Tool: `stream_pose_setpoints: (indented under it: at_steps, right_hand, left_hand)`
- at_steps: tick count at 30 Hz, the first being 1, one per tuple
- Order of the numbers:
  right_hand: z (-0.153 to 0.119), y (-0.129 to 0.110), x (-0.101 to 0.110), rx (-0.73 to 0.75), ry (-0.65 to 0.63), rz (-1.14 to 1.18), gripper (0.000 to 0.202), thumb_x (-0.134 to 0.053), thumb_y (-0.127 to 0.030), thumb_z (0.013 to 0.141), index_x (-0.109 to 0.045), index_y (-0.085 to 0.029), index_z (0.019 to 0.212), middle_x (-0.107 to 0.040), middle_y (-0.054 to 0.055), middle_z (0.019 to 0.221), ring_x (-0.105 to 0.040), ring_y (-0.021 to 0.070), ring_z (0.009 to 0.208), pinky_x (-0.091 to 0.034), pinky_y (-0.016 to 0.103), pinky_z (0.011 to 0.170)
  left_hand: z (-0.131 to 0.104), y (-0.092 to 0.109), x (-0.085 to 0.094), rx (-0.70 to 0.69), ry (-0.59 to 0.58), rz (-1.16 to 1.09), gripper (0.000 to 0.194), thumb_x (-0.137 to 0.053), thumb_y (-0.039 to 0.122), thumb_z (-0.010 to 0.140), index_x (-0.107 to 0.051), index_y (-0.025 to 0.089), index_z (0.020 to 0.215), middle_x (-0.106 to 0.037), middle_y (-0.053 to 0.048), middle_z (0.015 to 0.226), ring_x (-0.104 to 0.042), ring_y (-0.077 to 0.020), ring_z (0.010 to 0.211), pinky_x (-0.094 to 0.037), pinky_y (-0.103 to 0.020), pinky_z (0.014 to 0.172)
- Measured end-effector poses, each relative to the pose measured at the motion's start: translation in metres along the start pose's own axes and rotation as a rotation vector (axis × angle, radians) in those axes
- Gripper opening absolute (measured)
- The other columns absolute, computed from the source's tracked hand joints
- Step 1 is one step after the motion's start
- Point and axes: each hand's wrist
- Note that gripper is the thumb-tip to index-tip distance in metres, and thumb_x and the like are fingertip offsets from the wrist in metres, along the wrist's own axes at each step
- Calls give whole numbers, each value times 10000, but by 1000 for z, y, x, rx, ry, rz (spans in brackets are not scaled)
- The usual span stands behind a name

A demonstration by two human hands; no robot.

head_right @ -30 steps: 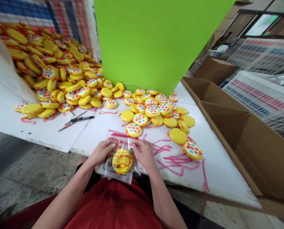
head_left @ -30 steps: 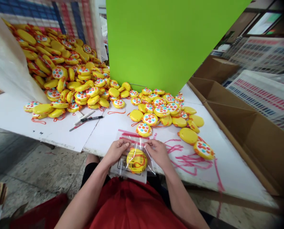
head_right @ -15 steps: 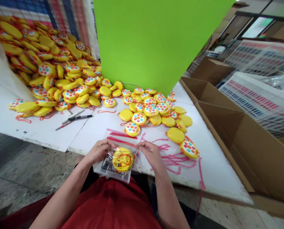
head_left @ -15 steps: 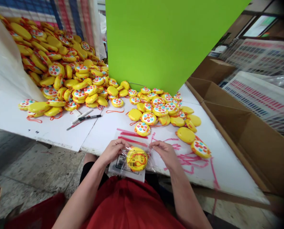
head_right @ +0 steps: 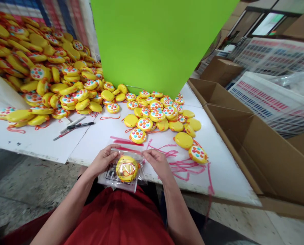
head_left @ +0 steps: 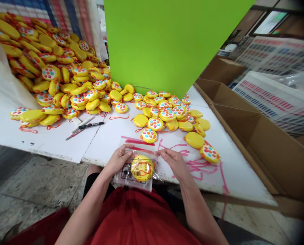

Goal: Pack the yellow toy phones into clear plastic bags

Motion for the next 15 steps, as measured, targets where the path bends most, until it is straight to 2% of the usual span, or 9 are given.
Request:
stream_pose_setpoints:
  at_steps: [2, 5, 7, 8, 9, 11, 13, 14, 15]
  right_hand:
    - [-1, -2, -3, -3, 2, 25, 278, -641, -448, 767, -688, -184, 839, -712, 54, 844, -624, 189, 796, -494, 320, 742]
    - [-2, -4, -1, -38, 42, 54, 266, -686, -420, 713, -672, -180, 828, -663, 17, 665, -579, 142, 594, -466, 262, 543]
    - [-2, -7, 9, -42, 107, 60, 292, -681, -434, 716, -667, -176, 851, -618, -3, 570, -541, 128, 500, -438, 250, 465]
    - [-1, -10, 19, -23, 190, 44, 301, -681, -438, 720, -665, -177, 869, -611, -6, 558, -542, 129, 485, -447, 256, 461]
    - [-1, -13, 30, 13, 330, 11, 303, -687, -434, 721, -662, -179, 883, -613, -5, 563, -554, 135, 488, -468, 269, 477]
    - [0, -21, 59, 145, 748, -73, 286, -690, -404, 731, -654, -180, 904, -634, 14, 638, -597, 156, 536, -517, 313, 547]
    - [2, -26, 89, 351, 1151, -117, 285, -647, -350, 774, -625, -180, 1002, -661, 65, 826, -651, 192, 672, -550, 360, 651]
    - [3, -26, 103, 452, 1271, -125, 314, -614, -325, 796, -597, -179, 1073, -653, 99, 953, -664, 213, 779, -554, 381, 720]
    - [3, -22, 116, 521, 1318, -143, 360, -585, -310, 811, -562, -181, 1146, -621, 129, 1079, -655, 231, 892, -545, 396, 790]
  left_hand:
    - [0, 1, -1, 12, 8, -2, 509, -723, 418, 723, -504, 171, 1110, -673, -9, 791, -641, -137, 717, -514, -256, 665]
    - [0, 3, -1, 34, 27, 32, 572, -726, 436, 719, -490, 173, 1170, -668, -1, 779, -631, -125, 680, -511, -247, 650]
    - [0, 3, -1, 34, 65, 61, 607, -729, 461, 709, -493, 173, 1189, -669, -14, 813, -635, -132, 708, -521, -257, 665]
    - [0, 3, -2, 32, 84, 72, 611, -728, 474, 703, -501, 171, 1183, -670, -27, 844, -639, -141, 740, -527, -266, 680]
    - [0, 3, -2, 32, 100, 82, 604, -724, 484, 702, -510, 167, 1170, -668, -42, 876, -640, -149, 772, -533, -274, 693]
    - [1, 1, -3, 28, 111, 121, 559, -709, 479, 712, -527, 161, 1134, -656, -56, 911, -635, -154, 803, -538, -276, 694]
    - [1, -2, -4, 7, 111, 208, 487, -686, 444, 735, -544, 161, 1106, -632, -35, 862, -619, -144, 767, -533, -263, 663]
    - [2, -4, -5, -12, 114, 266, 450, -670, 421, 748, -553, 165, 1099, -617, -21, 833, -608, -140, 744, -529, -258, 645]
    - [3, -6, -6, -32, 119, 327, 416, -650, 399, 762, -560, 171, 1098, -602, -12, 813, -597, -140, 725, -525, -256, 627]
Point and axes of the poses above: each hand's wrist, its own z-axis towards the middle knuckle, its own x-axis out of the back of the hand, y = z × x
